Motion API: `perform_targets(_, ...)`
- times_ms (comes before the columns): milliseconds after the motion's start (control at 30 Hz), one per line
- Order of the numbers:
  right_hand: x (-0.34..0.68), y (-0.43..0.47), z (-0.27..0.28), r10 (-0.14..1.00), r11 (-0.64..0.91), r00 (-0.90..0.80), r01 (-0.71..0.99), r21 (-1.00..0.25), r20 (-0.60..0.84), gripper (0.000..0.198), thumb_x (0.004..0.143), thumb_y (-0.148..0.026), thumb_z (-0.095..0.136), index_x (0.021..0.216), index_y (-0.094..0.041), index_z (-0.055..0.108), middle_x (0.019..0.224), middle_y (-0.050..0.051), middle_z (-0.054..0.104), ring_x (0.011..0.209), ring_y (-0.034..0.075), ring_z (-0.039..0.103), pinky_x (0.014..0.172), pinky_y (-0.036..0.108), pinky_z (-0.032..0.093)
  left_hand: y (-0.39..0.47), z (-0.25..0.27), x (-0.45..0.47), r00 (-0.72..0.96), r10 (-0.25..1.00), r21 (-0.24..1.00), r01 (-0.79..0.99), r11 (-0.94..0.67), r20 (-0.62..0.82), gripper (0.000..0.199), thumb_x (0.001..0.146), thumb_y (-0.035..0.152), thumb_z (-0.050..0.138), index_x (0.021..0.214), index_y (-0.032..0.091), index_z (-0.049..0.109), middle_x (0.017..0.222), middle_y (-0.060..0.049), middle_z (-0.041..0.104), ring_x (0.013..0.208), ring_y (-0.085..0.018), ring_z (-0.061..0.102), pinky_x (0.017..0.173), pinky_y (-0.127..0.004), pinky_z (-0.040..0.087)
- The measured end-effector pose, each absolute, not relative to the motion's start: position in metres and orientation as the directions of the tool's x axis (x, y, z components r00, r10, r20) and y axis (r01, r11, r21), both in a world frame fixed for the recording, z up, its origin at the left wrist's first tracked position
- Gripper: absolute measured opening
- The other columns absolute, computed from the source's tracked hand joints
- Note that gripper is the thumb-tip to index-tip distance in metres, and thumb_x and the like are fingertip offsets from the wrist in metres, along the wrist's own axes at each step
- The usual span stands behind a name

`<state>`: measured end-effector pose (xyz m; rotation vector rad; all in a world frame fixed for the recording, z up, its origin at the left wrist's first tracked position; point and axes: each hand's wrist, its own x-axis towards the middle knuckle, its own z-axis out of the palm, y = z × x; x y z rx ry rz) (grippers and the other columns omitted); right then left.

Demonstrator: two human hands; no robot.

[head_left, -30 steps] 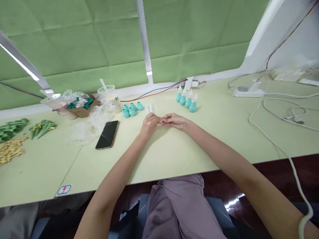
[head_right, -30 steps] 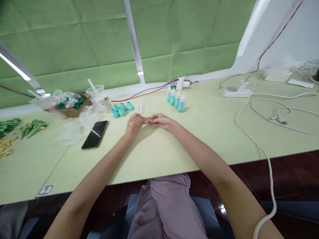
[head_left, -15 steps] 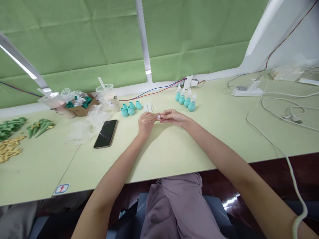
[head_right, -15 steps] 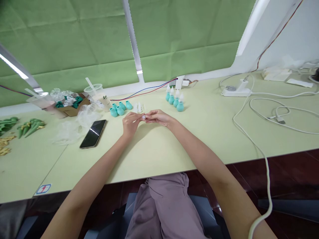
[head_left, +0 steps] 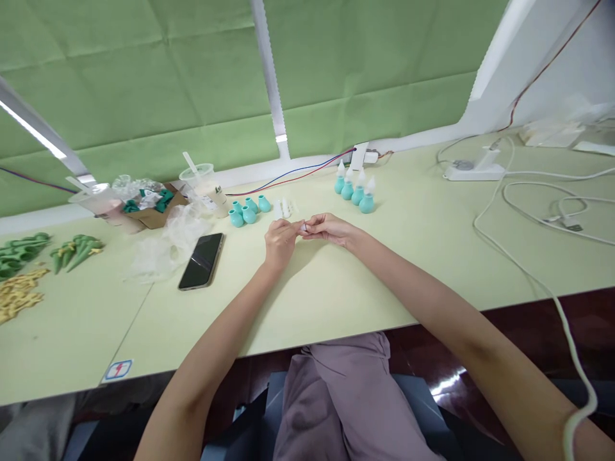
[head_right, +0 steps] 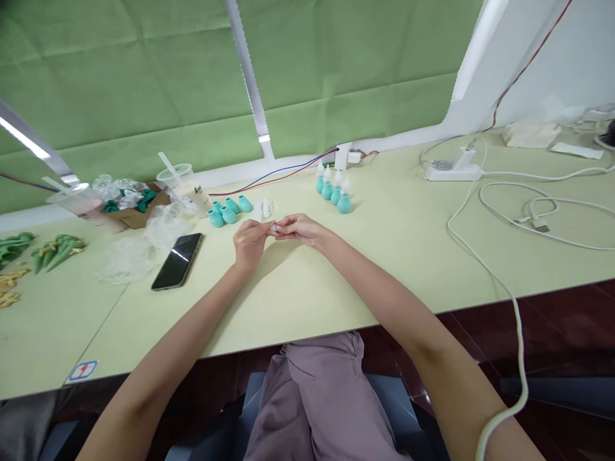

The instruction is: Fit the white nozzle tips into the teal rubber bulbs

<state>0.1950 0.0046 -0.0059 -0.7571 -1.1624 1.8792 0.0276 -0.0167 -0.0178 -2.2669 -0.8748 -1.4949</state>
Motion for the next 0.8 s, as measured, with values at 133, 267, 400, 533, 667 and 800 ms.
perform_targets(133, 0.1953, 0.0043, -0.0064, 0.84, -0.297, -0.536, -0.333, -0.895, -0.079, 0.02, 0.054, -0.007, 0.08, 0.056, -0.013, 0.061, 0.067, 0.0, 0.068, 0.068, 0.012, 0.068, 0.079, 0.027, 0.056, -0.0164, -0.016, 0.0281, 0.311, 0.301, 0.037, 0.638, -0.769, 0.901, 0.018, 0.087, 0.019, 0.051, 0.089, 0.02, 0.069, 0.06, 0.0, 0.066, 0.06, -0.011, 0.055, 0.059, -0.026, 0.042)
perform_targets(267, 0.198, 0.0035, -0.0059, 0.83, -0.303, -0.553, -0.341, -0.89, -0.071, 0.025, 0.048, -0.008, 0.083, 0.057, -0.013, 0.06, 0.066, 0.0, 0.068, 0.067, 0.012, 0.067, 0.079, 0.028, 0.055, -0.0155, -0.0169, 0.0287, 0.34, 0.31, 0.03, 0.629, -0.777, 0.888, 0.019, 0.088, 0.021, 0.05, 0.085, 0.02, 0.069, 0.058, 0.0, 0.064, 0.059, -0.012, 0.055, 0.059, -0.027, 0.041)
perform_targets(400, 0.1975, 0.0031, -0.0052, 0.849, -0.261, -0.526, -0.335, -0.905, -0.049, 0.024, 0.051, -0.013, 0.083, 0.063, -0.013, 0.062, 0.071, 0.001, 0.069, 0.072, 0.013, 0.068, 0.085, 0.031, 0.053, -0.016, -0.0163, 0.0287, 0.264, 0.387, 0.161, 0.604, -0.78, 0.883, 0.017, 0.086, 0.021, 0.053, 0.09, 0.021, 0.07, 0.062, -0.001, 0.066, 0.061, -0.011, 0.055, 0.061, -0.026, 0.043)
perform_targets(533, 0.1928, 0.0033, -0.0045, 0.886, -0.169, -0.462, -0.373, -0.912, 0.025, 0.024, 0.059, -0.02, 0.08, 0.077, -0.016, 0.064, 0.078, 0.001, 0.07, 0.078, 0.013, 0.067, 0.087, 0.032, 0.052, -0.0156, -0.0132, 0.0275, 0.135, 0.529, 0.364, 0.585, -0.725, 0.838, 0.018, 0.081, 0.025, 0.06, 0.096, 0.021, 0.07, 0.076, -0.003, 0.069, 0.069, -0.012, 0.057, 0.066, -0.026, 0.046)
perform_targets(667, 0.1906, 0.0039, -0.0058, 0.904, -0.149, -0.427, -0.338, -0.929, 0.01, 0.028, 0.064, -0.023, 0.077, 0.086, -0.02, 0.06, 0.08, 0.0, 0.069, 0.08, 0.014, 0.067, 0.085, 0.035, 0.052, -0.0118, -0.0137, 0.0243, 0.184, 0.561, 0.321, 0.661, -0.679, 0.807, 0.026, 0.082, 0.024, 0.06, 0.107, 0.024, 0.066, 0.083, -0.003, 0.07, 0.076, -0.014, 0.058, 0.073, -0.029, 0.045)
perform_targets(800, 0.1897, 0.0016, -0.0085, 0.917, -0.121, -0.4, -0.263, -0.957, -0.006, 0.027, 0.071, -0.03, 0.072, 0.093, -0.022, 0.059, 0.087, 0.001, 0.069, 0.082, 0.014, 0.066, 0.085, 0.035, 0.051, -0.0118, -0.0126, 0.023, 0.246, 0.531, 0.232, 0.698, -0.678, 0.811, 0.019, 0.082, 0.024, 0.059, 0.098, 0.024, 0.069, 0.089, -0.005, 0.07, 0.087, -0.018, 0.058, 0.081, -0.035, 0.042)
